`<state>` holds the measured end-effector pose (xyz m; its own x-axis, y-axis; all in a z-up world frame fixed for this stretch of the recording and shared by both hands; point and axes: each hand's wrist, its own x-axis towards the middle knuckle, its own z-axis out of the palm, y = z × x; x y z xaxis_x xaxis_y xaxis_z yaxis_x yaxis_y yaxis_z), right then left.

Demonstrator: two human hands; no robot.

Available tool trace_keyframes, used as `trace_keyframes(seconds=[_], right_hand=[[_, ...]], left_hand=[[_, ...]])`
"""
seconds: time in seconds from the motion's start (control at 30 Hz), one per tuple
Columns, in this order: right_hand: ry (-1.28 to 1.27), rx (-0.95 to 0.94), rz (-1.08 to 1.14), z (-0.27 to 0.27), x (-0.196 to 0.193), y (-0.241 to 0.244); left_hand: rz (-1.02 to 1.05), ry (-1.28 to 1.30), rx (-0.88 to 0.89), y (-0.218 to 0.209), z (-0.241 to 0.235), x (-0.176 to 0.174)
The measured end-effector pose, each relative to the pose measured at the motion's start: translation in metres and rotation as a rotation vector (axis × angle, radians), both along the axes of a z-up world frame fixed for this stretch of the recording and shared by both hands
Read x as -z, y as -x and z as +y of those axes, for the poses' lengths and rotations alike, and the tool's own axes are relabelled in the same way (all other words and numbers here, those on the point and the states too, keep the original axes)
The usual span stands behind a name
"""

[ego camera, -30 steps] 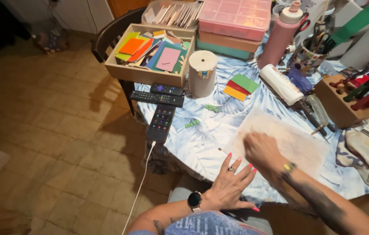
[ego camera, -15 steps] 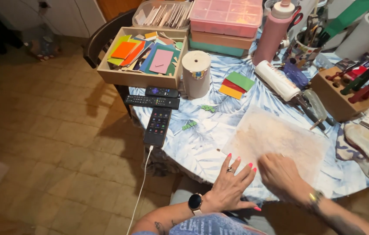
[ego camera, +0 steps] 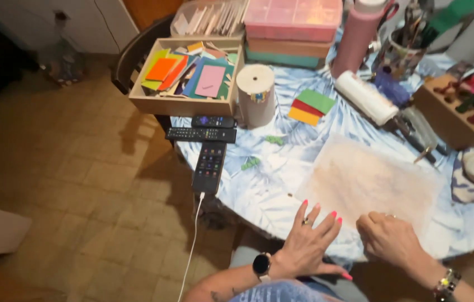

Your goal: Apply small letter cutouts and rub them onto a surface for a craft project

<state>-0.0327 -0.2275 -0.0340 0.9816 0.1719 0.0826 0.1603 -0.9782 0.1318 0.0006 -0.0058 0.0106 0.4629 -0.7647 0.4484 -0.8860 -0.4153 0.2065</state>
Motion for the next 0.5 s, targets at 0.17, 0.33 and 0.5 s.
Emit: trace_keyframes(seconds=[0.17,0.33,0.5], right_hand=[[-0.136,0.020,0.106,0.031,-0.016,-0.071],[-0.085,-0.041,-0.033,0.045,-0.022,-0.114],[-0.049,-0.087,0.133,0.001,-0.006,-0.033]], left_hand=[[0.022,-0.066,-0.014,0.001,-0.001,0.001],[0.032,-0.077,-0.007,0.000,-0.003,0.003],[-0.004,-0.027,-0.015,-0.002,-0.004,0.005]])
